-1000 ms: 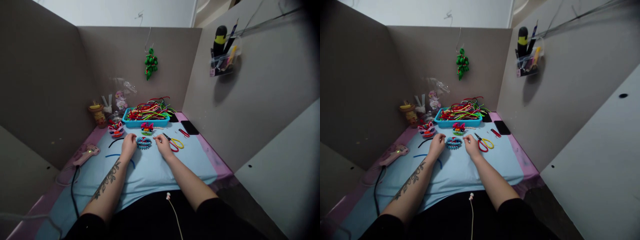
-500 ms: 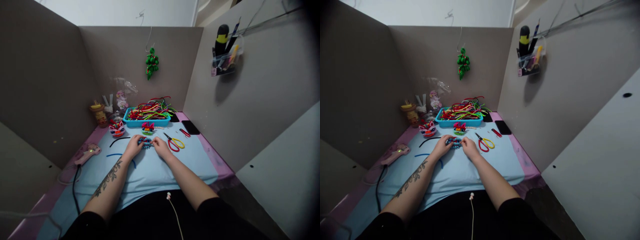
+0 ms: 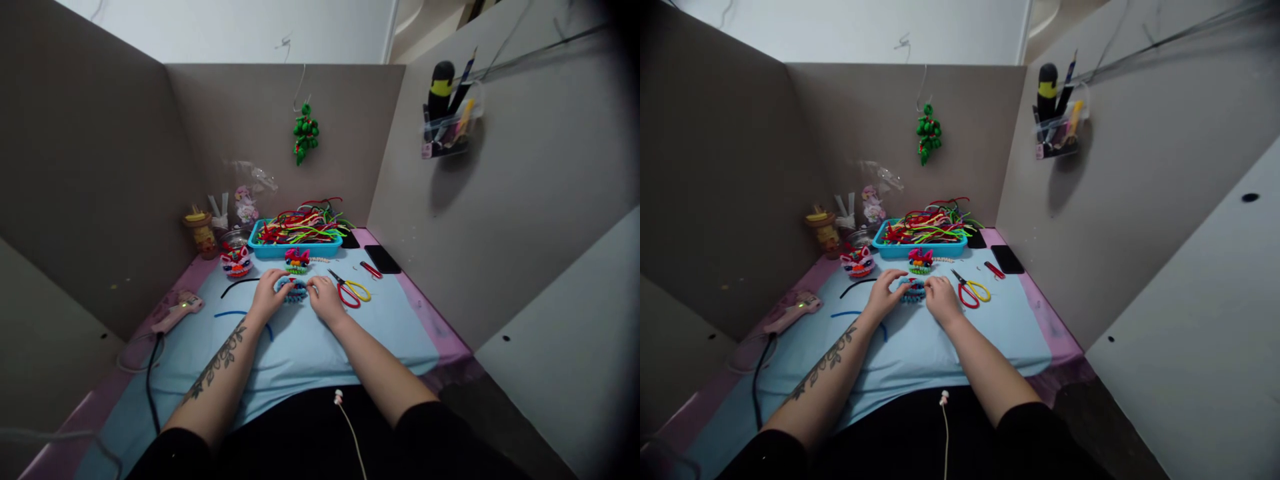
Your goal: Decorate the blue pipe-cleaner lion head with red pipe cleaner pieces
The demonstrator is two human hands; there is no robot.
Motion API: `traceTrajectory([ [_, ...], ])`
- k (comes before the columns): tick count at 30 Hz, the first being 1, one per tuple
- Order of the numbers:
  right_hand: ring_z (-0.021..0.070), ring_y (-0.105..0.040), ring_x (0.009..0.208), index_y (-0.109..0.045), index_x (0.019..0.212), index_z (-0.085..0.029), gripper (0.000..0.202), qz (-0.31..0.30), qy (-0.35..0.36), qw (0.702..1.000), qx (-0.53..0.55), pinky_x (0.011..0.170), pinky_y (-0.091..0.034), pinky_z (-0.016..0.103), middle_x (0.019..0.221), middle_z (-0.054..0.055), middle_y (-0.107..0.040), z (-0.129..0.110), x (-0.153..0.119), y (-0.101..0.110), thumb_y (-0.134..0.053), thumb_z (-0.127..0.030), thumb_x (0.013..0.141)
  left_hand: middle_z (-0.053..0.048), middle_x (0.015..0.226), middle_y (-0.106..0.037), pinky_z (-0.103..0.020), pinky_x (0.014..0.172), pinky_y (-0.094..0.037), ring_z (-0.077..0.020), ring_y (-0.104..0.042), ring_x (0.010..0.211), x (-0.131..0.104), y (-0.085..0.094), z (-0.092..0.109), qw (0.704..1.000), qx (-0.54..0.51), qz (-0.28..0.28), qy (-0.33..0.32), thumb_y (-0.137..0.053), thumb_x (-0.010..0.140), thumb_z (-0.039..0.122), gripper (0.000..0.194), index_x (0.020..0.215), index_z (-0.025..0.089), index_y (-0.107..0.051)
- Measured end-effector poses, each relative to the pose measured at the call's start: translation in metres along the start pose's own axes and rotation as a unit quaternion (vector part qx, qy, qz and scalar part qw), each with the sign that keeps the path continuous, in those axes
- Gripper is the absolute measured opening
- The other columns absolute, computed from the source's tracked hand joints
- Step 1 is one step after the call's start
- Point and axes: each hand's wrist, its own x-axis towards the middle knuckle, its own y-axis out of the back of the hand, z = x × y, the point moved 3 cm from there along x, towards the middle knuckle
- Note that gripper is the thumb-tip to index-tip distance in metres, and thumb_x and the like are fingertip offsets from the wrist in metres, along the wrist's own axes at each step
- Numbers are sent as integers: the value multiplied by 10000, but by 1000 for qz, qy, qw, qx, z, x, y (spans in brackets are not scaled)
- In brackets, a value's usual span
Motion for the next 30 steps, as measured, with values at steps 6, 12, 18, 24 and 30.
traceTrajectory([
  [6, 230, -506, 825, -599, 804, -203, 161, 5, 58, 997, -48, 774, -408, 348, 797, 67, -602, -13, -2, 4, -464, -123, 841, -67, 831, -591, -406, 988, -308, -269, -496, 961, -3, -8, 4, 999, 9, -38, -16, -705, 687, 222, 64, 746, 245, -709],
  [12, 222, -501, 815, -616, 827, -216, 145, 2, 70, 997, -38, 798, -395, 356, 812, 53, -612, -15, -3, 3, -484, -165, 858, -70, 810, -596, -412, 982, -304, -259, -501, 898, -4, -12, 3, 998, 7, -56, -26, -687, 713, 264, 24, 723, 249, -704],
  [18, 215, -505, 816, -623, 771, -209, 155, 16, 45, 998, -37, 777, -382, 338, 790, 46, -628, -19, -1, 9, -503, -124, 824, -66, 746, -590, -384, 915, -350, -251, -510, 856, -2, -7, 8, 998, 39, -23, -41, -680, 713, 256, 51, 670, 229, -686],
  [24, 211, -526, 848, -644, 818, -197, 175, 35, 41, 998, -33, 787, -379, 329, 828, 45, -662, -14, -1, 8, -498, -102, 826, -44, 741, -604, -344, 778, -406, -207, -533, 779, -1, -2, 9, 975, 180, 9, -131, -604, 780, 223, 97, 702, 201, -656],
  [30, 210, -534, 854, -656, 812, -206, 156, 34, 49, 998, -32, 788, -386, 330, 817, 39, -667, -10, 0, 8, -524, -126, 830, -41, 738, -608, -324, 740, -418, -192, -545, 768, -1, -1, 8, 963, 218, 4, -157, -589, 796, 211, 103, 704, 186, -629],
])
